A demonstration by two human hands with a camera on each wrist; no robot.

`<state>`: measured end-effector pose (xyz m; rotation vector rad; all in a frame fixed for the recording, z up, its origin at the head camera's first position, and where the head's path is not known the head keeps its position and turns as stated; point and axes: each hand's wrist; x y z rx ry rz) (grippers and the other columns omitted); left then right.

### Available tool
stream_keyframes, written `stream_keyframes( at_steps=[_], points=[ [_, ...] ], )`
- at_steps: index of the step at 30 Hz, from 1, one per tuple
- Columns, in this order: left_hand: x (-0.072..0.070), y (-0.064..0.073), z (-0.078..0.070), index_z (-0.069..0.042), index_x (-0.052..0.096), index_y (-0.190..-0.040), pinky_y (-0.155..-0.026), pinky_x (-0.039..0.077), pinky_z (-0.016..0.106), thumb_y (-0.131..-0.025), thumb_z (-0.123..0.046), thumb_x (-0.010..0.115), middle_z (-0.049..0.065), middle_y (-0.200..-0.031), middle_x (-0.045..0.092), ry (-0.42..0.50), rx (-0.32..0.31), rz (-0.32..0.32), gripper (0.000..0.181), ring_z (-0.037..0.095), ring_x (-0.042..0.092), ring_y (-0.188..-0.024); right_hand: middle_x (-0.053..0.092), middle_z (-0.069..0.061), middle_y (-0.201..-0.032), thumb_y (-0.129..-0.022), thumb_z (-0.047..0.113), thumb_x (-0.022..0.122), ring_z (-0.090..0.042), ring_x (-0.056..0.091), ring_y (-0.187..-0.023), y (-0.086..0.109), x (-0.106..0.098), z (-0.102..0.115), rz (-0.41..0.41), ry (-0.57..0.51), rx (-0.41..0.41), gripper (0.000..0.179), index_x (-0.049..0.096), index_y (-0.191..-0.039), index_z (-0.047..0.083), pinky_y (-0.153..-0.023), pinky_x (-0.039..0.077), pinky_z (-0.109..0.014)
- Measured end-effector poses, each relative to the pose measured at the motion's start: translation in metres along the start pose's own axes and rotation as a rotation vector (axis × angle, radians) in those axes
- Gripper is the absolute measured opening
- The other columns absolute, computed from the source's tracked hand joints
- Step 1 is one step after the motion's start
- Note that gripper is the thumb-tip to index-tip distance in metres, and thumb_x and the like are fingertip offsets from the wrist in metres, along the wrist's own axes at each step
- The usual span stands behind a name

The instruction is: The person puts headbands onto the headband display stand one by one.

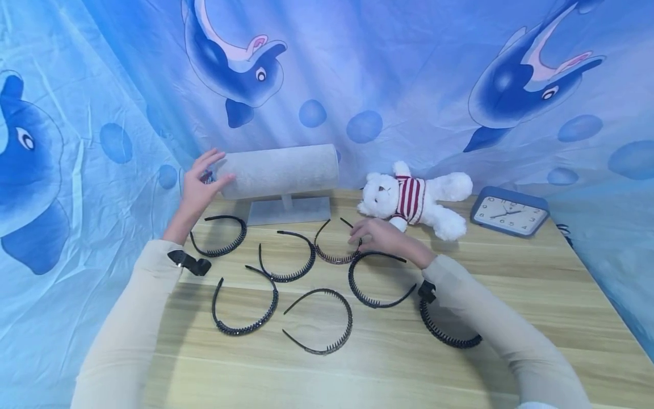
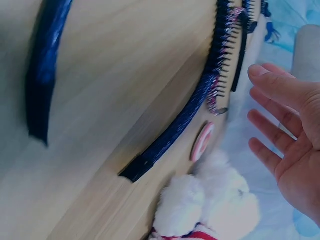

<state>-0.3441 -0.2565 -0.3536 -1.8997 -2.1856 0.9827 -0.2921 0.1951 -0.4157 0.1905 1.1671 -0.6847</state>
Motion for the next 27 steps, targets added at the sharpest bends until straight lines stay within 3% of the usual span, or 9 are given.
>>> stream_keyframes(
  at_steps=[6, 9, 13, 18, 24, 27],
  points=[
    [-0.015, -0.005, 0.001, 0.002, 0.056, -0.142, -0.124, 0.033, 0.042, -0.089, -0.001, 0.075, 0.011, -0.161, 0.041, 0.265, -0.159, 0.083, 0.057, 0.022, 0.037, -0.150, 0.074, -0.020, -0.109, -0.078, -0.004, 0.079, -0.036, 0.068, -0.104, -0.004, 0.003, -0.011, 0.013, -0.009, -0.074, 0.026, 0.079, -0.104, 0.001, -0.092, 0.057, -0.051],
    [-0.018, -0.005, -0.009, 0.005, 0.055, -0.142, -0.123, 0.035, 0.033, -0.089, 0.003, 0.074, 0.012, -0.163, 0.038, 0.313, -0.196, 0.112, 0.057, 0.023, 0.036, -0.150, 0.075, -0.015, -0.108, -0.078, -0.006, 0.079, -0.032, 0.067, -0.104, -0.007, 0.005, -0.015, 0.053, -0.011, -0.063, 0.026, 0.080, -0.103, 0.003, -0.093, 0.056, -0.050],
    [-0.018, -0.007, -0.018, 0.005, 0.057, -0.140, -0.115, 0.040, 0.030, -0.087, 0.002, 0.075, 0.011, -0.164, 0.036, 0.285, -0.186, 0.163, 0.056, 0.023, 0.036, -0.150, 0.075, -0.010, -0.106, -0.079, -0.006, 0.079, -0.027, 0.066, -0.103, -0.011, 0.009, -0.017, 0.091, 0.019, -0.037, 0.025, 0.081, -0.100, 0.007, -0.092, 0.056, -0.045],
    [-0.019, -0.010, -0.017, 0.006, 0.058, -0.137, -0.107, 0.042, 0.030, -0.086, 0.003, 0.076, 0.009, -0.161, 0.039, 0.234, -0.157, 0.213, 0.053, 0.023, 0.040, -0.145, 0.075, -0.008, -0.102, -0.078, -0.005, 0.080, -0.026, 0.066, -0.099, -0.013, 0.012, -0.015, 0.101, 0.034, -0.035, 0.025, 0.081, -0.098, 0.009, -0.090, 0.056, -0.043],
    [-0.021, -0.012, -0.015, 0.007, 0.058, -0.134, -0.121, 0.030, 0.053, -0.085, 0.006, 0.076, 0.014, -0.161, 0.035, 0.220, -0.173, 0.251, 0.053, 0.025, 0.036, -0.146, 0.076, -0.002, -0.096, -0.079, -0.001, 0.081, -0.022, 0.065, -0.095, -0.014, 0.015, -0.016, 0.104, 0.047, -0.034, 0.022, 0.082, -0.097, 0.013, -0.086, 0.055, -0.038],
    [-0.018, -0.014, -0.014, 0.006, 0.059, -0.134, -0.124, 0.024, 0.057, -0.084, 0.005, 0.077, 0.013, -0.161, 0.034, 0.206, -0.185, 0.257, 0.053, 0.026, 0.033, -0.148, 0.076, -0.002, -0.094, -0.080, 0.001, 0.082, -0.022, 0.065, -0.094, -0.016, 0.016, -0.016, 0.103, 0.045, -0.043, 0.020, 0.082, -0.096, 0.013, -0.087, 0.054, -0.038]
  ],
)
Point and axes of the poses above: each hand's wrist, its own y-axis away from the middle knuckle, its own x-axis out of the palm, z = x × y
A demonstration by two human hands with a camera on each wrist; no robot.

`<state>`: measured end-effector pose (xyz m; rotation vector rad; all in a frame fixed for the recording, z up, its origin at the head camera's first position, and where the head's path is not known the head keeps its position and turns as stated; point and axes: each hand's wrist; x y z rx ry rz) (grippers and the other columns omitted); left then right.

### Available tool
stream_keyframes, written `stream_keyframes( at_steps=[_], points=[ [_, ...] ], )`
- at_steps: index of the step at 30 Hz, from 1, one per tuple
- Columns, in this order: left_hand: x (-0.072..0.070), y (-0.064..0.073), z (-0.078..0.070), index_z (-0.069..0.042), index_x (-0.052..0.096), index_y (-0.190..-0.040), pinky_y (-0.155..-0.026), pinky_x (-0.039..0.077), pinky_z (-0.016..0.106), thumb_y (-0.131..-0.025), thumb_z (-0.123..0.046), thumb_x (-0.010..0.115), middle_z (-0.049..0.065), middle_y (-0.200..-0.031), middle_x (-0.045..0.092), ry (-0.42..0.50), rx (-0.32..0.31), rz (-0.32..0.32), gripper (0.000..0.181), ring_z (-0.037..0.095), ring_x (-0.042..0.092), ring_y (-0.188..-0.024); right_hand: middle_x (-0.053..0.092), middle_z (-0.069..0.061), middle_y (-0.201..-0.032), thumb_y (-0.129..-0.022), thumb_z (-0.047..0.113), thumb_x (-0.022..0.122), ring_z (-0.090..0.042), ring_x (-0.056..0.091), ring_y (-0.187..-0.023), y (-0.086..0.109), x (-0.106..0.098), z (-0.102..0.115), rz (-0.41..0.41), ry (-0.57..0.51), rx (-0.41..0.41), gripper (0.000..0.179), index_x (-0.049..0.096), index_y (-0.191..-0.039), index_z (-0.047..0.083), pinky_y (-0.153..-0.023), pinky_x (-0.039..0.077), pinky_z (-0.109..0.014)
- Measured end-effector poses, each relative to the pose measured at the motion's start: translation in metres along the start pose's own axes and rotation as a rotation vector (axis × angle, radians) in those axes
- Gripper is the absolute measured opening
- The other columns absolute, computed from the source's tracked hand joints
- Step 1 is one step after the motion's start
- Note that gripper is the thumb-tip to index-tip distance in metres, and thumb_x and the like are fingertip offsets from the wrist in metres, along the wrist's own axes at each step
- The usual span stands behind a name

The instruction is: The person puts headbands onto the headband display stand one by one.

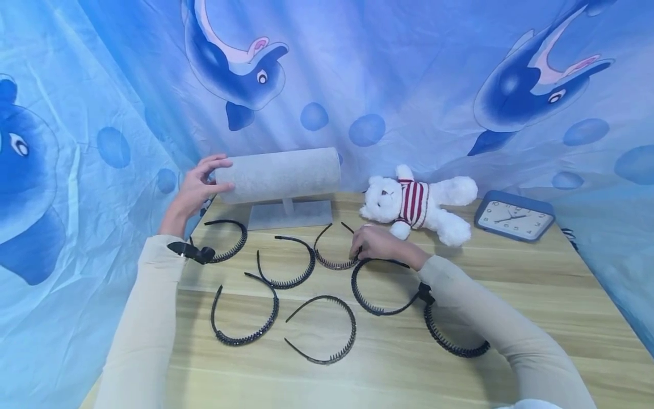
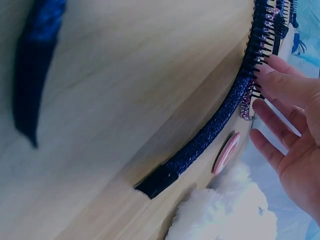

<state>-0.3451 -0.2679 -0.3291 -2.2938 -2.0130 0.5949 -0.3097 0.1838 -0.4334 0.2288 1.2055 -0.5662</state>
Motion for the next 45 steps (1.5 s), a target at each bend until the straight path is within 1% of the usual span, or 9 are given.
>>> stream_keyframes(
  at_steps=[4, 9, 17, 24, 33, 36, 41, 43, 45],
  points=[
    [0.003, -0.003, 0.003, 0.004, 0.060, -0.133, -0.125, 0.024, 0.056, -0.084, 0.004, 0.078, 0.010, -0.161, 0.034, -0.006, -0.008, 0.001, 0.053, 0.026, 0.031, -0.150, 0.075, -0.002, -0.093, -0.079, 0.002, 0.082, -0.022, 0.066, -0.093, -0.001, 0.001, 0.002, -0.010, -0.017, -0.010, 0.017, 0.082, -0.093, 0.012, -0.088, 0.053, -0.040],
    [0.005, -0.012, 0.018, 0.002, 0.061, -0.132, -0.126, 0.024, 0.055, -0.083, 0.005, 0.078, 0.009, -0.160, 0.034, 0.005, -0.001, -0.009, 0.051, 0.026, 0.031, -0.150, 0.074, -0.001, -0.091, -0.078, 0.001, 0.082, -0.020, 0.065, -0.091, -0.001, 0.005, 0.003, -0.012, -0.032, -0.016, 0.016, 0.080, -0.089, 0.012, -0.090, 0.051, -0.040],
    [0.005, -0.016, 0.031, -0.001, 0.062, -0.130, -0.125, 0.027, 0.051, -0.083, 0.003, 0.079, 0.002, -0.157, 0.038, -0.001, 0.010, -0.024, 0.050, 0.020, 0.033, -0.148, 0.073, -0.002, -0.094, -0.078, -0.001, 0.082, -0.020, 0.064, -0.094, 0.001, 0.009, 0.009, 0.029, -0.066, 0.016, 0.020, 0.080, -0.094, 0.010, -0.089, 0.053, -0.037],
    [0.005, -0.017, 0.030, -0.003, 0.063, -0.130, -0.125, 0.026, 0.053, -0.084, 0.002, 0.079, 0.003, -0.158, 0.037, -0.007, 0.028, -0.011, 0.049, 0.021, 0.032, -0.149, 0.071, -0.001, -0.094, -0.079, 0.001, 0.082, -0.020, 0.063, -0.094, 0.000, 0.009, 0.010, 0.028, -0.046, 0.025, 0.016, 0.080, -0.091, 0.011, -0.087, 0.055, -0.035],
    [0.001, -0.005, 0.005, 0.006, 0.059, -0.135, -0.122, 0.030, 0.059, -0.084, 0.005, 0.078, 0.013, -0.161, 0.035, -0.025, 0.015, 0.030, 0.055, 0.026, 0.032, -0.150, 0.072, -0.002, -0.095, -0.080, 0.000, 0.081, -0.020, 0.064, -0.094, -0.001, 0.005, 0.012, 0.005, -0.045, -0.011, 0.015, 0.078, -0.091, 0.010, -0.089, 0.054, -0.038],
    [-0.001, -0.003, 0.004, 0.005, 0.059, -0.136, -0.119, 0.038, 0.050, -0.084, 0.004, 0.078, 0.012, -0.162, 0.037, -0.051, 0.020, 0.032, 0.056, 0.024, 0.033, -0.149, 0.073, 0.000, -0.096, -0.083, 0.002, 0.079, -0.021, 0.064, -0.098, 0.002, -0.003, 0.014, -0.008, -0.054, -0.006, 0.014, 0.078, -0.093, 0.011, -0.091, 0.053, -0.041],
    [-0.004, -0.001, 0.003, 0.005, 0.060, -0.136, -0.098, 0.049, 0.019, -0.084, 0.005, 0.077, 0.014, -0.161, 0.039, -0.074, 0.062, 0.032, 0.054, 0.023, 0.034, -0.149, 0.074, -0.002, -0.098, -0.087, 0.004, 0.075, -0.022, 0.065, -0.098, 0.005, -0.018, 0.015, -0.042, -0.110, -0.009, 0.011, 0.077, -0.097, 0.008, -0.089, 0.055, -0.043],
    [-0.004, 0.000, 0.003, 0.006, 0.061, -0.134, -0.094, 0.048, 0.015, -0.084, 0.005, 0.077, 0.016, -0.159, 0.040, -0.078, 0.079, 0.032, 0.053, 0.024, 0.033, -0.149, 0.074, -0.004, -0.098, -0.087, 0.004, 0.075, -0.022, 0.067, -0.096, 0.006, -0.023, 0.015, -0.062, -0.132, -0.009, 0.011, 0.076, -0.098, 0.007, -0.087, 0.057, -0.041],
    [-0.005, 0.001, 0.003, 0.006, 0.062, -0.133, -0.098, 0.047, 0.018, -0.084, 0.005, 0.077, 0.019, -0.158, 0.040, -0.082, 0.087, 0.034, 0.051, 0.024, 0.032, -0.150, 0.074, -0.005, -0.097, -0.086, 0.003, 0.075, -0.022, 0.067, -0.093, 0.006, -0.027, 0.015, -0.087, -0.156, -0.001, 0.011, 0.076, -0.097, 0.006, -0.085, 0.058, -0.039]
  ],
)
Point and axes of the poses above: each hand's wrist, its own y-axis away from the middle knuckle, its own x-axis out of the palm, z = x × y
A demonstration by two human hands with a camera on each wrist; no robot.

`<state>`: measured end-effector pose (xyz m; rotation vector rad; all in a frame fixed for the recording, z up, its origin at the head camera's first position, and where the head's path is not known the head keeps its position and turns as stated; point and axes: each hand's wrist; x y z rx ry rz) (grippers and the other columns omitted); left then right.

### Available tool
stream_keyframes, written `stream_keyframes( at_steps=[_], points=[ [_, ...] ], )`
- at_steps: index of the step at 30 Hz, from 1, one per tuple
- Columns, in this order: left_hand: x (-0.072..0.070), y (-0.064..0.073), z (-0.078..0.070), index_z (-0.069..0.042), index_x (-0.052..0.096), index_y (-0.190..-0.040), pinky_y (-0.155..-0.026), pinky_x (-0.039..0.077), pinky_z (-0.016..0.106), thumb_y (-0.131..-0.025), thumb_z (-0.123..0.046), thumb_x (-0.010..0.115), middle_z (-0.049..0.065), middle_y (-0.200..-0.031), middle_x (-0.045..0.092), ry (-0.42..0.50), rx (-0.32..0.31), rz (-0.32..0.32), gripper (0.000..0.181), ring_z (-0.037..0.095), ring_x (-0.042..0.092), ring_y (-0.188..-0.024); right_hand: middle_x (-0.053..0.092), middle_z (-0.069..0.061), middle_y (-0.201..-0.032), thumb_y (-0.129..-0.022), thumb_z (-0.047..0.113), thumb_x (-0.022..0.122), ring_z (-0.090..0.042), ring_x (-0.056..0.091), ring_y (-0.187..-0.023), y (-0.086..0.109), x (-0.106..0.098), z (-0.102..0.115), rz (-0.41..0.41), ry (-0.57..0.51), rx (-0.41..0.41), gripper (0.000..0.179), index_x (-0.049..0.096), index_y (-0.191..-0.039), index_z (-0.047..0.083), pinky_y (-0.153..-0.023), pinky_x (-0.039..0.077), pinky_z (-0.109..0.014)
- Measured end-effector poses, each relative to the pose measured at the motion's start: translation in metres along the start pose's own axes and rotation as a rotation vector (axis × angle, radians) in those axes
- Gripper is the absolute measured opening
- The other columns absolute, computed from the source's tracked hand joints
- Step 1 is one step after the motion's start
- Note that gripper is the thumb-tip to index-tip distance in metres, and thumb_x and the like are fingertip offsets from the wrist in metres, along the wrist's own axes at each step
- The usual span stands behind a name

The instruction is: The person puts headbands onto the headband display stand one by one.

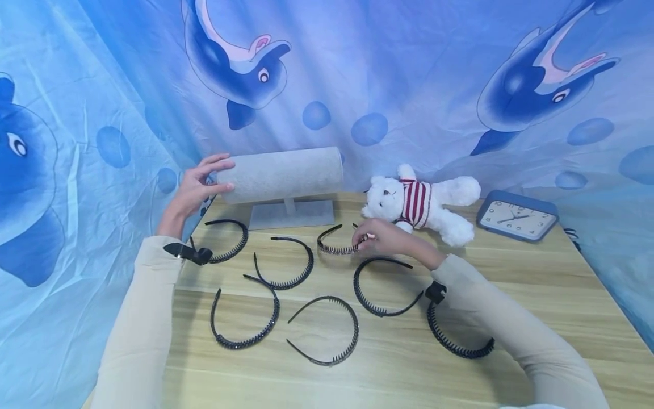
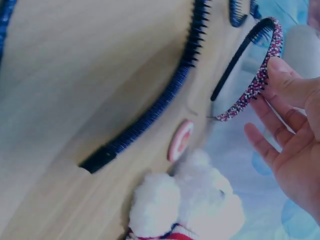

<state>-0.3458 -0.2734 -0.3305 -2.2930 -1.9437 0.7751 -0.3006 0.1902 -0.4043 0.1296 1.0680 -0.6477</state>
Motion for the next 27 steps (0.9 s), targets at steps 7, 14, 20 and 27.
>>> stream_keyframes(
  at_steps=[7, 14, 20, 27],
  points=[
    [-0.003, 0.000, -0.001, 0.006, 0.063, -0.132, -0.125, 0.023, 0.054, -0.084, 0.006, 0.077, 0.017, -0.158, 0.040, 0.037, -0.027, 0.015, 0.050, 0.025, 0.028, -0.151, 0.074, -0.005, -0.100, -0.091, 0.002, 0.072, -0.017, 0.069, -0.092, 0.001, -0.019, 0.002, -0.068, -0.143, 0.134, 0.013, 0.076, -0.102, 0.006, -0.085, 0.058, -0.028],
    [-0.005, 0.001, -0.003, 0.005, 0.063, -0.132, -0.128, 0.017, 0.051, -0.083, 0.005, 0.078, 0.015, -0.159, 0.040, 0.037, -0.051, 0.028, 0.051, 0.027, 0.024, -0.153, 0.076, -0.009, -0.104, -0.095, 0.006, 0.069, -0.007, 0.066, -0.092, 0.002, -0.041, 0.006, -0.123, -0.191, 0.249, 0.014, 0.075, -0.108, 0.005, -0.083, 0.055, -0.025],
    [-0.002, 0.002, -0.006, 0.009, 0.062, -0.131, -0.127, 0.017, 0.055, -0.083, 0.007, 0.077, 0.017, -0.158, 0.040, 0.010, -0.042, 0.013, 0.050, 0.029, 0.025, -0.153, 0.075, -0.014, -0.107, -0.099, 0.008, 0.065, -0.003, 0.065, -0.094, 0.007, -0.056, 0.006, -0.157, -0.221, 0.309, 0.018, 0.073, -0.114, 0.003, -0.082, 0.053, -0.019],
    [-0.001, 0.001, -0.001, 0.010, 0.061, -0.131, -0.127, 0.019, 0.055, -0.084, 0.008, 0.076, 0.019, -0.159, 0.039, 0.033, -0.020, 0.012, 0.049, 0.028, 0.026, -0.152, 0.072, -0.013, -0.105, -0.101, 0.010, 0.062, -0.013, 0.071, -0.090, 0.015, -0.069, 0.001, -0.201, -0.391, 0.351, 0.024, 0.066, -0.120, -0.004, -0.080, 0.063, -0.031]
  ],
)
Point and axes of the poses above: each hand's wrist, its own y-axis away from the middle knuckle, its own x-axis out of the palm, z = x × y
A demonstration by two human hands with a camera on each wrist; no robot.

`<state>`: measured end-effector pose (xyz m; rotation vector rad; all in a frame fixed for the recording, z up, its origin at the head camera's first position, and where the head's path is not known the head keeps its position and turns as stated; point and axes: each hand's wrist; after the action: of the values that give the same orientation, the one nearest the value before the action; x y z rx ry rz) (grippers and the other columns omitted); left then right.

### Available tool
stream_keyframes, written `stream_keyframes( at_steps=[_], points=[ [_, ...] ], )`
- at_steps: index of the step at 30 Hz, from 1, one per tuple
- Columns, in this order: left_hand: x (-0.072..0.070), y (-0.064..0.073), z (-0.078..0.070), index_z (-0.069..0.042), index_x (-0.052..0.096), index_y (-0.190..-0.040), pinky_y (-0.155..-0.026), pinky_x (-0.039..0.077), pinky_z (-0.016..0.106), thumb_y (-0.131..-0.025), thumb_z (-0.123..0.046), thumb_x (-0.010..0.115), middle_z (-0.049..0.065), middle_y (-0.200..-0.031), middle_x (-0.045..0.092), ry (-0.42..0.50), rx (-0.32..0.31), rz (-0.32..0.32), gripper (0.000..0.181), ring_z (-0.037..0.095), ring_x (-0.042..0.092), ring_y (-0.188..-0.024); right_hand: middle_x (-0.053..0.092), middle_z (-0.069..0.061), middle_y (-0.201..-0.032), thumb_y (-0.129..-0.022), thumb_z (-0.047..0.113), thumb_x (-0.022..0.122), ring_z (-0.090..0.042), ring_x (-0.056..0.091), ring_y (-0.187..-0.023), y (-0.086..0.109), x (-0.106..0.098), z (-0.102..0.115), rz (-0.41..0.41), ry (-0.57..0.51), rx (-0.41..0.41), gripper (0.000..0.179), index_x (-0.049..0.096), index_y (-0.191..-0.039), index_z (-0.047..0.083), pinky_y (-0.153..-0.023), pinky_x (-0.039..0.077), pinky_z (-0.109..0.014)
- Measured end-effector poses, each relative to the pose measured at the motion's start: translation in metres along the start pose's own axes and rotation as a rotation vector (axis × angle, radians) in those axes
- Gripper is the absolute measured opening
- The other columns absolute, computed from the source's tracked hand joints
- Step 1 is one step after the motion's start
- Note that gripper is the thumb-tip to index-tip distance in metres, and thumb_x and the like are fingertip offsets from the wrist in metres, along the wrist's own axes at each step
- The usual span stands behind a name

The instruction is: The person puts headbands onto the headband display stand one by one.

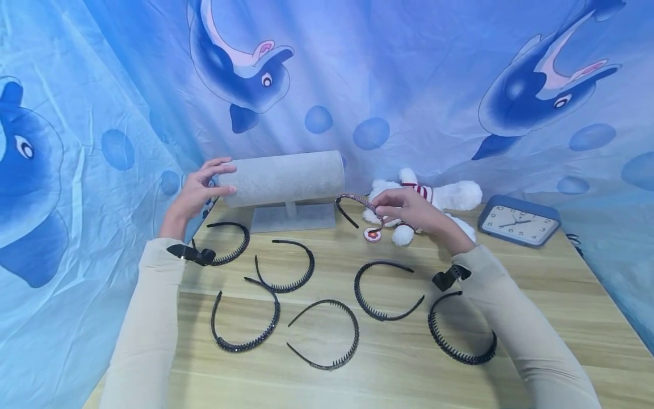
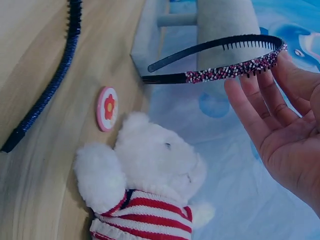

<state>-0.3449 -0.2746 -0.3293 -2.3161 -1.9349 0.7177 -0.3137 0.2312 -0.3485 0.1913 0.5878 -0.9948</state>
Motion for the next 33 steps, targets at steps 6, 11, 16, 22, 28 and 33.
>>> stream_keyframes(
  at_steps=[6, 11, 16, 22, 28, 33],
  points=[
    [-0.001, -0.001, 0.002, 0.010, 0.061, -0.131, -0.126, 0.019, 0.057, -0.084, 0.009, 0.075, 0.021, -0.158, 0.038, 0.010, 0.007, 0.000, 0.050, 0.029, 0.026, -0.152, 0.070, -0.013, -0.108, -0.101, 0.010, 0.062, -0.019, 0.073, -0.089, 0.003, -0.010, -0.002, -0.022, -0.070, 0.004, 0.030, 0.062, -0.125, -0.009, -0.080, 0.064, -0.038],
    [0.001, -0.001, 0.001, 0.012, 0.060, -0.131, -0.126, 0.019, 0.055, -0.084, 0.008, 0.075, 0.021, -0.158, 0.039, 0.003, -0.001, -0.003, 0.050, 0.029, 0.026, -0.152, 0.070, -0.003, -0.107, -0.102, 0.010, 0.060, -0.016, 0.071, -0.090, 0.005, -0.015, -0.003, -0.044, -0.089, -0.001, 0.030, 0.060, -0.125, -0.011, -0.081, 0.064, -0.039],
    [0.001, -0.001, 0.001, 0.012, 0.060, -0.130, -0.127, 0.017, 0.051, -0.083, 0.007, 0.077, 0.017, -0.157, 0.041, -0.016, 0.000, -0.007, 0.050, 0.028, 0.026, -0.152, 0.070, 0.004, -0.106, -0.103, 0.007, 0.058, -0.008, 0.070, -0.092, 0.007, -0.015, -0.001, -0.099, -0.141, -0.009, 0.031, 0.057, -0.125, -0.015, -0.080, 0.063, -0.031],
    [0.001, -0.001, 0.000, 0.011, 0.061, -0.130, -0.127, 0.017, 0.052, -0.083, 0.007, 0.077, 0.018, -0.157, 0.042, -0.016, 0.002, -0.011, 0.050, 0.029, 0.026, -0.152, 0.070, 0.006, -0.104, -0.103, 0.011, 0.060, -0.006, 0.069, -0.096, 0.000, -0.010, 0.002, -0.174, -0.158, -0.028, 0.035, 0.057, -0.126, -0.014, -0.082, 0.063, -0.031],
    [0.002, 0.001, -0.002, 0.012, 0.060, -0.130, -0.127, 0.016, 0.056, -0.084, 0.008, 0.075, 0.018, -0.157, 0.041, -0.003, 0.001, -0.005, 0.049, 0.030, 0.026, -0.152, 0.071, 0.003, -0.102, -0.101, 0.019, 0.064, -0.009, 0.069, -0.094, -0.011, -0.002, 0.005, -0.277, -0.188, 0.007, 0.036, 0.061, -0.127, -0.007, -0.083, 0.063, -0.034],
    [0.001, 0.002, 0.000, 0.009, 0.062, -0.131, -0.127, 0.016, 0.055, -0.084, 0.006, 0.076, 0.017, -0.158, 0.041, -0.025, -0.005, -0.007, 0.049, 0.029, 0.025, -0.153, 0.070, 0.004, -0.101, -0.100, 0.019, 0.066, -0.010, 0.069, -0.092, -0.025, 0.010, 0.007, -0.360, -0.286, 0.002, 0.032, 0.064, -0.123, -0.003, -0.082, 0.063, -0.033]
  ],
)
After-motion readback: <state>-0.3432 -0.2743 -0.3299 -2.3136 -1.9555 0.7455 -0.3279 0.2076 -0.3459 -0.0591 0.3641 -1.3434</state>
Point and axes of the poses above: each hand's wrist, its own y-axis away from the middle knuckle, its own x-axis out of the palm, z = x × y
